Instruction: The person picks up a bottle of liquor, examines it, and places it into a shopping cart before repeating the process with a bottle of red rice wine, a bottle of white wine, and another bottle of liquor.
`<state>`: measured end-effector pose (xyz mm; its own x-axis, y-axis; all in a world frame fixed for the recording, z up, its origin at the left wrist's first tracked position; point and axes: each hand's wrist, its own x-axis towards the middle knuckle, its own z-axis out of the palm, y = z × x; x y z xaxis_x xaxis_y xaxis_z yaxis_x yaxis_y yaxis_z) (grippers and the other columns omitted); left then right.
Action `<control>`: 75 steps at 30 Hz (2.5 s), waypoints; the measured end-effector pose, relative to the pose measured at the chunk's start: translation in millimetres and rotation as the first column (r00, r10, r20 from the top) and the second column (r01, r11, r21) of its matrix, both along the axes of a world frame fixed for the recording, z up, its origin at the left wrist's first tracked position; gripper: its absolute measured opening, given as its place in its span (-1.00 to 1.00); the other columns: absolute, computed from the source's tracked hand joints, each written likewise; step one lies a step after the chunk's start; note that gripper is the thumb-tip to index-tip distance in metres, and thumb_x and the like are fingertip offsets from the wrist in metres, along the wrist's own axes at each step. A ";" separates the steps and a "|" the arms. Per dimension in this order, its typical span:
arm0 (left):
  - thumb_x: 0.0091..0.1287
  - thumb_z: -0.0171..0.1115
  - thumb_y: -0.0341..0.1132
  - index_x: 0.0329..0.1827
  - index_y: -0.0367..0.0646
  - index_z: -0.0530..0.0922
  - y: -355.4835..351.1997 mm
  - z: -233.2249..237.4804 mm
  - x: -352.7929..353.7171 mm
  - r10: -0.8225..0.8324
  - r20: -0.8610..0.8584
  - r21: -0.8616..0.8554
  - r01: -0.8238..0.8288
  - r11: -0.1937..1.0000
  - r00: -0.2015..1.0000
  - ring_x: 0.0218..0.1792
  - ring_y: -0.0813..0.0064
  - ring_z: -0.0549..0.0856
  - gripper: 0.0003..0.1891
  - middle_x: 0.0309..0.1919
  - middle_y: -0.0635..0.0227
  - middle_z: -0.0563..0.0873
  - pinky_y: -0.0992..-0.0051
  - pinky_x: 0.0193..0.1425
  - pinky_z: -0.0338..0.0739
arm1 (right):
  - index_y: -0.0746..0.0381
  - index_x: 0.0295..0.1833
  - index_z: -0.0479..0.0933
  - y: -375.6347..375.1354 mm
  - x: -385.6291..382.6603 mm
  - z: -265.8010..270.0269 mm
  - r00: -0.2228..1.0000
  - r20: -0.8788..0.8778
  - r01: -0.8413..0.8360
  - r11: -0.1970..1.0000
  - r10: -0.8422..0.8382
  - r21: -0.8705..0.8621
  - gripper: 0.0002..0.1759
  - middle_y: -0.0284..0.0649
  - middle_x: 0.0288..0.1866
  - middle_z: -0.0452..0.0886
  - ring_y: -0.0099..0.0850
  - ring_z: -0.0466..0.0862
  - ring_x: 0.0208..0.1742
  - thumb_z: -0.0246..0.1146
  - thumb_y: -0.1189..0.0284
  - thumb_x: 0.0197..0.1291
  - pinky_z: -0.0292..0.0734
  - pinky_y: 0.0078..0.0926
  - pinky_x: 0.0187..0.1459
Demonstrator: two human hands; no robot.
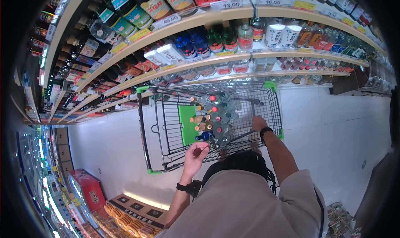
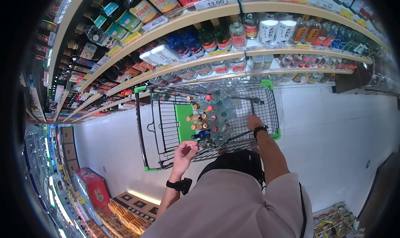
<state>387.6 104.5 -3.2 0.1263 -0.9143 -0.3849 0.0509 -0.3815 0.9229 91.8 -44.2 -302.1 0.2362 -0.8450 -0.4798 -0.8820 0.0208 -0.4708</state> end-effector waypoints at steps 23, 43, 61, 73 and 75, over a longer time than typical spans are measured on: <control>0.39 0.31 -0.47 0.01 -0.21 0.61 -30.8 10.1 -54.9 -0.174 -0.017 -0.131 0.170 0.977 0.985 -0.17 0.73 0.64 -0.83 -0.18 0.49 0.69 0.66 -0.03 0.51 | 0.32 -0.05 0.57 -86.7 -156.6 226.7 0.762 0.606 0.474 0.834 -0.228 -0.282 -0.83 -0.17 -0.38 0.69 -0.44 0.72 -0.35 0.23 0.57 0.23 0.61 -0.45 -0.28; 0.38 0.33 -0.45 0.02 -0.23 0.61 4.0 7.6 -16.5 0.071 -0.048 -0.228 -0.081 0.970 0.996 -0.23 0.75 0.65 -0.81 -0.23 0.50 0.72 0.67 -0.10 0.50 | 0.44 0.29 0.35 -310.2 75.0 596.3 0.846 0.518 0.422 0.434 0.127 -0.796 -0.27 0.28 0.19 0.56 0.14 0.56 0.25 0.45 0.23 0.15 0.48 -0.07 0.23; 0.42 0.28 -0.44 -0.01 -0.25 0.61 28.4 23.7 5.8 0.167 -0.173 -0.252 -0.207 0.945 0.971 -0.20 0.63 0.72 -0.85 -0.23 0.41 0.74 0.61 -0.03 0.58 | 0.23 0.19 0.53 -293.2 54.4 593.4 0.811 0.558 0.382 0.567 0.172 -0.730 -0.43 -0.02 0.09 0.71 -0.04 0.66 0.17 0.49 0.32 0.06 0.51 -0.23 0.21; 0.46 0.24 -0.38 -0.02 -0.26 0.61 -11.5 55.6 3.6 -0.003 -0.195 -0.387 -0.074 0.919 0.981 -0.18 0.64 0.71 -0.85 -0.21 0.40 0.74 0.61 -0.04 0.59 | 0.28 -0.02 0.54 -218.2 41.0 617.9 0.695 0.578 0.419 0.413 0.427 -0.808 -0.62 -0.14 -0.15 0.73 -0.36 0.72 -0.07 0.46 0.37 0.10 0.55 -0.39 0.04; 0.47 0.23 -0.37 -0.02 -0.25 0.61 -22.5 65.2 2.4 -0.016 -0.226 -0.423 -0.084 0.902 0.974 -0.17 0.64 0.70 -0.85 -0.20 0.40 0.74 0.61 -0.06 0.58 | 0.29 -0.02 0.51 -190.9 42.3 630.1 0.662 0.583 0.407 0.428 0.471 -0.807 -0.66 -0.18 -0.18 0.72 -0.43 0.71 -0.13 0.43 0.38 0.18 0.57 -0.42 -0.01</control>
<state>389.9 82.0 62.0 0.1182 -0.9928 0.0204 0.2761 0.0526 0.9597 134.0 -235.1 328.0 0.1148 -0.6203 0.7760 -0.2785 -0.7699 -0.5742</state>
